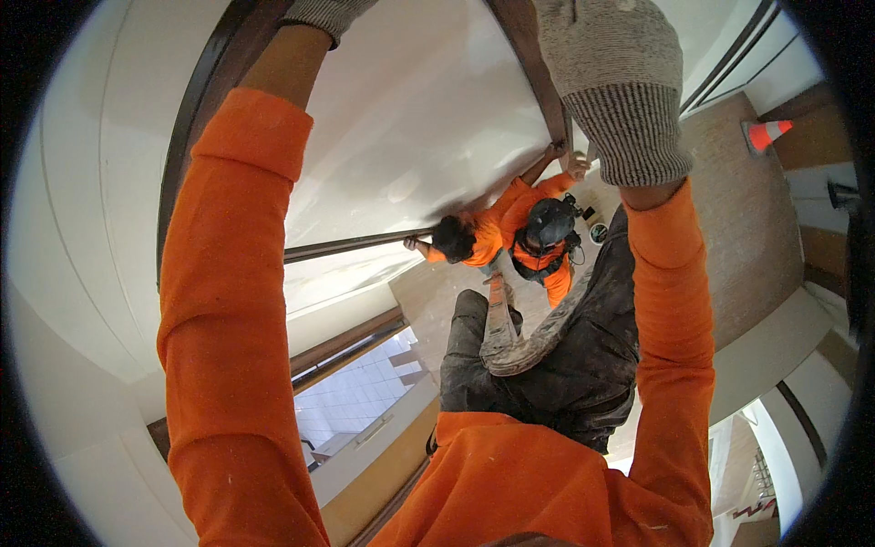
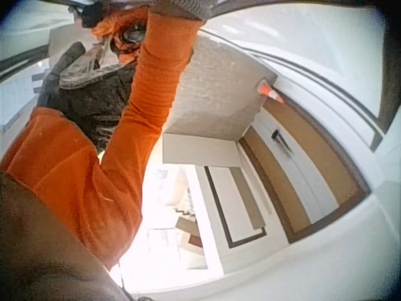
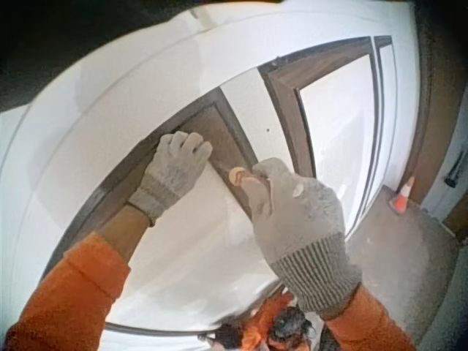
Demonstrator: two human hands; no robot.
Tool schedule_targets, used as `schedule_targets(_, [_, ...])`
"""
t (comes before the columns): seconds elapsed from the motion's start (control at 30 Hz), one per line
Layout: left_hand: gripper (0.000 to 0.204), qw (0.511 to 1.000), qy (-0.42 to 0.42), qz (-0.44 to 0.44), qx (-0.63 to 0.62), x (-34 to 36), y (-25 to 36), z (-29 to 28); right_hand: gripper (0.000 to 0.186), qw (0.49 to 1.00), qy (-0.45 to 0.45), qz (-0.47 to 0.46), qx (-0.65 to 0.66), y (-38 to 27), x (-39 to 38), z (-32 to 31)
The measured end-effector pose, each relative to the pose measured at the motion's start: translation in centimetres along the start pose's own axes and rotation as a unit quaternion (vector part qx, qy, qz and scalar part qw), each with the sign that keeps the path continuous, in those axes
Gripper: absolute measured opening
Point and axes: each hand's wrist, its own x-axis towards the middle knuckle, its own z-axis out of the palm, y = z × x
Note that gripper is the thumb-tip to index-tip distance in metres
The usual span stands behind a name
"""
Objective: The person stands on a ladder and uses a screwdriver to secure a dark brown trim piece to a white ceiling panel. They repeatedly position the trim and drive screws into the ceiling while another worker assists nearby.
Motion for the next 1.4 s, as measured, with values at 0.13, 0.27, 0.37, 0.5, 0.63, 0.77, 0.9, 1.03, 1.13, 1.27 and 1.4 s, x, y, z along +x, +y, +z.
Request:
schedule_targets(0.13, [0.022,0.997,0.07,-0.003,-0.02,1.5,1.1,1.6,0.025,1.0,-0.009,0.015,-0.017,1.5,0.4,-0.4])
schedule_targets(0.27, [0.023,0.999,0.033,0.005,-0.022,-0.5,-0.6,0.9,0.022,0.995,-0.078,-0.006,-0.062,-0.1,0.5,-1.6])
schedule_targets(0.37, [0.023,0.999,0.017,0.001,-0.035,-0.6,-0.4,1.0,0.019,0.991,0.043,-0.124,-0.026,0.5,0.1,-1.3])
schedule_targets(0.5, [0.022,0.999,0.04,0.004,-0.012,-0.2,0.1,0.5,0.02,0.981,0.11,-0.162,-0.002,1.1,0.0,-0.7])
schedule_targets(0.63, [0.021,0.998,0.053,0.014,0.015,0.8,0.4,1.0,0.023,0.996,0.046,-0.046,-0.068,0.4,1.2,-0.1])
schedule_targets(0.77, [0.02,1.0,0.026,0.005,0.014,0.5,-0.9,0.2,0.027,0.998,0.042,-0.045,-0.033,-1.3,0.4,-2.2])
schedule_targets(0.9, [0.019,0.999,0.017,0.0,-0.037,0.7,-0.5,0.6,0.029,0.995,0.042,-0.079,-0.037,0.6,1.0,-1.8])
schedule_targets(1.03, [0.021,0.998,0.038,-0.005,-0.045,0.3,-0.6,0.7,0.025,0.994,0.047,-0.092,-0.038,-0.2,0.7,-1.6])
schedule_targets(1.13, [0.023,0.999,0.008,-0.005,-0.047,0.1,0.2,-0.1,0.023,0.994,0.057,-0.09,-0.016,-0.3,-0.7,-1.9])
schedule_targets(1.27, [0.024,0.999,0.027,-0.007,-0.038,0.6,0.3,0.4,0.023,0.998,0.055,-0.041,0.002,0.8,0.4,-0.5])
schedule_targets(1.4, [0.024,0.998,0.035,-0.003,-0.047,0.6,-0.4,0.6,0.025,0.994,0.081,-0.071,-0.001,0.9,1.0,-1.3])
